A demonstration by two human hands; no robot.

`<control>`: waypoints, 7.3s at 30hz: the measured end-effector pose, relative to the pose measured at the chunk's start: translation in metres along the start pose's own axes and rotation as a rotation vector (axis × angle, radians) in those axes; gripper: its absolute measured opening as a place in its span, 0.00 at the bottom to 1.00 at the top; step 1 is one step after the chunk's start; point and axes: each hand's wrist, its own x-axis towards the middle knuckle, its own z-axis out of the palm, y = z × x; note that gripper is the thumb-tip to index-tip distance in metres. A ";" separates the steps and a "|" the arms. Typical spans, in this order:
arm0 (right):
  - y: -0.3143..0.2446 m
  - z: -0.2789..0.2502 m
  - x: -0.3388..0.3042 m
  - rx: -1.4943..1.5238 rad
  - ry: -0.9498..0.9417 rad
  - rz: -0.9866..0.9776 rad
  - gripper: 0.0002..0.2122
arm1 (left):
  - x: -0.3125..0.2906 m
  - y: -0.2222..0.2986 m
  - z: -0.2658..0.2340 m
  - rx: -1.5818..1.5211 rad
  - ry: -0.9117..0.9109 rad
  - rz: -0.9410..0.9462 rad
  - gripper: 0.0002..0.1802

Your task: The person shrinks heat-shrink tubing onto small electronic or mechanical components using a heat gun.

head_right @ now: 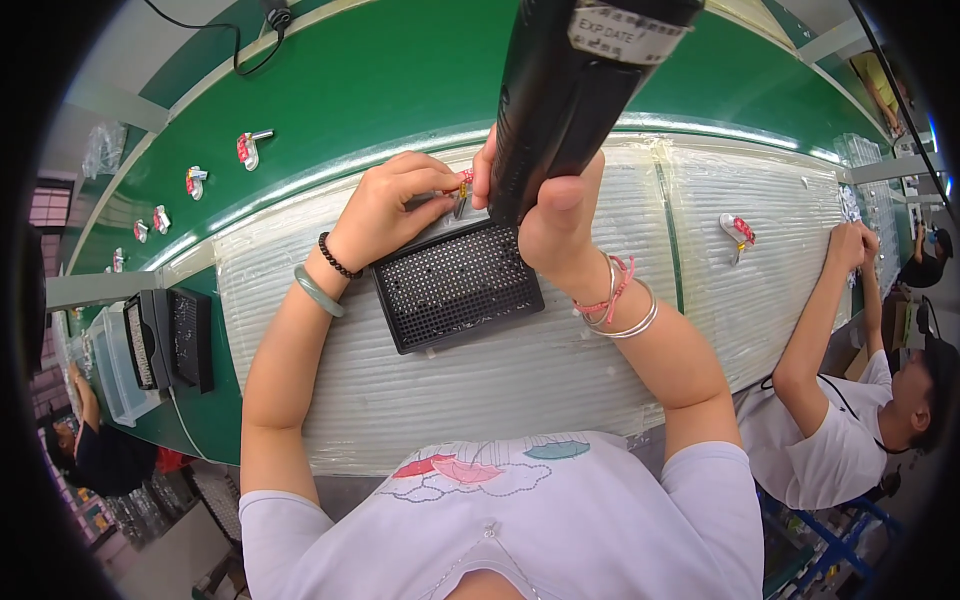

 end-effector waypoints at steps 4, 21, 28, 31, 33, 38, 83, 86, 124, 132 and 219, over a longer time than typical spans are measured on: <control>0.003 -0.001 -0.001 -0.004 -0.010 0.022 0.46 | 0.000 0.001 -0.001 -0.016 -0.002 -0.016 0.12; 0.004 0.001 0.000 0.036 -0.017 0.050 0.46 | -0.001 0.002 -0.001 -0.035 -0.002 -0.019 0.11; -0.035 -0.004 0.033 0.118 -0.109 -0.028 0.49 | 0.002 0.006 0.000 -0.137 0.001 -0.098 0.10; -0.030 -0.004 0.032 0.191 -0.132 -0.033 0.49 | 0.005 0.013 -0.007 -0.125 0.055 -0.075 0.13; -0.028 -0.003 0.030 0.233 -0.129 -0.032 0.49 | 0.009 0.027 -0.012 -0.116 0.108 0.059 0.14; -0.033 0.005 0.020 0.295 -0.086 0.055 0.50 | 0.008 0.057 0.002 -0.103 0.131 0.081 0.08; 0.006 0.029 0.047 -0.063 -0.089 -0.032 0.47 | 0.003 0.013 -0.007 0.095 -0.043 -0.118 0.17; 0.027 0.034 0.049 0.214 -0.095 -0.158 0.36 | 0.002 0.010 -0.007 0.080 -0.018 -0.129 0.17; -0.003 0.037 0.049 0.121 -0.041 -0.148 0.44 | 0.007 0.014 -0.013 -0.086 0.172 -0.123 0.06; -0.007 0.039 0.048 0.013 -0.006 -0.093 0.49 | 0.006 0.016 -0.012 -0.189 0.176 -0.198 0.06; 0.005 0.002 -0.003 0.114 0.007 0.044 0.47 | -0.002 0.002 -0.001 0.023 0.039 -0.051 0.14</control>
